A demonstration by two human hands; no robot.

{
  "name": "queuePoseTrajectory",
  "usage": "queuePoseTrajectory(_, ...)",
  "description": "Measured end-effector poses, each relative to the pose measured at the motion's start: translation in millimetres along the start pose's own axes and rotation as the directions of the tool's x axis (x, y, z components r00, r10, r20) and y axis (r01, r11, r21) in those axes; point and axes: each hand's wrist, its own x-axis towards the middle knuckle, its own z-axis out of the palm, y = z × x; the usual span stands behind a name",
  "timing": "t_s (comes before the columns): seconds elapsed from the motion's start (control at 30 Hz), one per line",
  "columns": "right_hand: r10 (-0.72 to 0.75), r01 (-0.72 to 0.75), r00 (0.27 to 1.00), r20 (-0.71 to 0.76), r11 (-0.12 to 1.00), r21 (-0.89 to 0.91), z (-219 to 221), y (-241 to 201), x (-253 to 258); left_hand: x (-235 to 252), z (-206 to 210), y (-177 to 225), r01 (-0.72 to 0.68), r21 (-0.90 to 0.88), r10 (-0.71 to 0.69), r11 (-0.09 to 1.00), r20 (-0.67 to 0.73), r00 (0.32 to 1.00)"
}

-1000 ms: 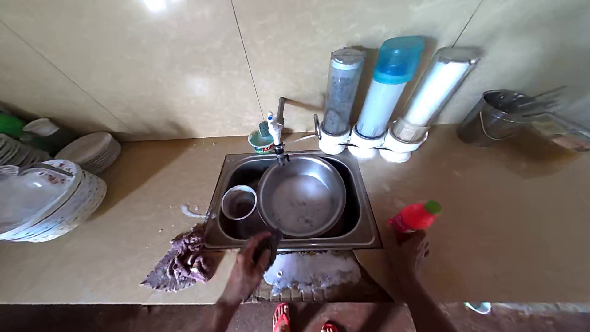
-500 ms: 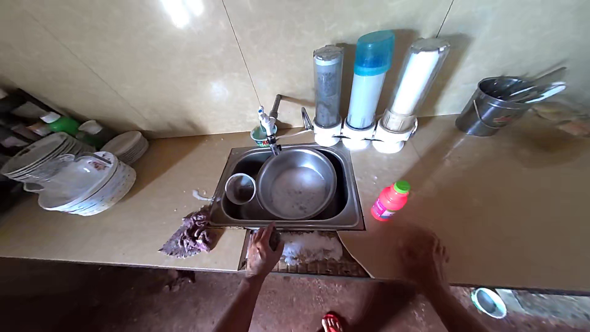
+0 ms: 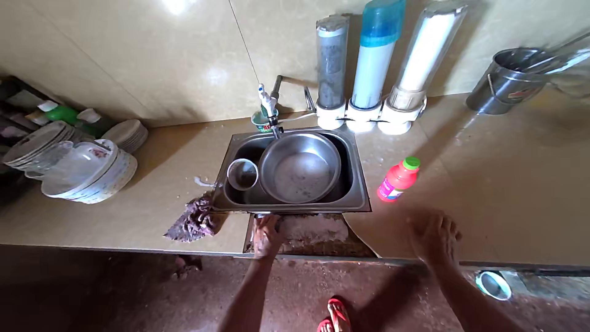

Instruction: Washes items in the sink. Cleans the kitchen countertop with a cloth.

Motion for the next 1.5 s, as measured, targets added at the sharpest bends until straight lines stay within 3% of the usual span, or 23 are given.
queuePoseTrajectory(0.1,-0.029,0.029,0.999,-0.021,1.0,-0.001,3,1,-2,-10,14,24,-0.073,-0.028,0.073,0.997,-0.013,0.997)
queuePoseTrajectory(0.2,-0.043,0.043,0.999,-0.018,0.999,-0.011,1,5,-3,-7,12,1,-0.17,-0.059,0.17,0.984,-0.008,0.985)
queuePoseTrajectory(0.3,-0.043,0.043,0.999,-0.011,0.999,-0.006,1,1,0,2,-11,-22,0.049,-0.028,-0.048,0.998,0.036,0.998)
queuePoseTrajectory(0.4,-0.029,0.03,0.999,0.016,0.999,-0.034,1,-1,-2,-7,-5,16,0.111,0.03,-0.114,0.993,0.154,0.981)
queuePoseTrajectory(0.5,-0.072,0.071,0.997,-0.002,0.997,-0.029,2,4,0,-22,24,59,-0.093,-0.052,0.101,0.994,0.183,0.978)
queuePoseTrajectory(0.57,-0.099,0.099,0.995,-0.015,0.995,-0.009,3,8,-2,-22,29,56,-0.218,-0.08,0.227,0.973,0.141,0.964)
queuePoseTrajectory(0.67,-0.107,0.107,0.994,-0.012,0.994,-0.018,3,9,1,-6,6,28,-0.062,-0.02,0.065,0.998,0.148,0.987)
queuePoseTrajectory(0.73,-0.089,0.09,0.996,0.023,0.995,-0.053,3,3,1,-1,1,32,0.016,0.024,-0.02,1.0,0.155,0.988)
queuePoseTrajectory(0.83,-0.096,0.099,0.994,0.049,0.993,-0.065,2,1,0,-14,26,69,-0.063,-0.019,0.065,0.998,0.13,0.989)
queuePoseTrajectory(0.93,-0.122,0.123,0.992,0.024,0.99,-0.062,3,4,0,-17,35,61,-0.177,-0.055,0.181,0.983,0.088,0.979)
queuePoseTrajectory(1.03,-0.132,0.132,0.991,0.011,0.989,-0.067,3,3,2,-9,16,37,-0.012,0.006,0.011,1.0,0.092,0.996)
queuePoseTrajectory(1.1,-0.134,0.134,0.991,0.001,0.989,-0.058,4,1,2,-6,11,50,0.043,0.035,-0.047,0.998,0.127,0.991)
queuePoseTrajectory(1.17,-0.14,0.141,0.99,0.011,0.989,-0.048,3,2,1,-6,15,73,-0.013,-0.015,0.015,1.0,0.166,0.986)
queuePoseTrajectory(1.27,-0.151,0.152,0.988,0.015,0.987,-0.046,0,4,4,-8,24,103,-0.232,-0.136,0.242,0.963,0.057,0.969)
queuePoseTrajectory(1.37,-0.144,0.145,0.989,0.025,0.988,-0.059,1,4,2,-31,39,124,-0.319,-0.064,0.325,0.946,0.203,0.924)
queuePoseTrajectory(1.5,-0.161,0.161,0.987,0.004,0.985,-0.059,1,7,2,-27,52,98,-0.417,-0.034,0.418,0.908,0.104,0.902)
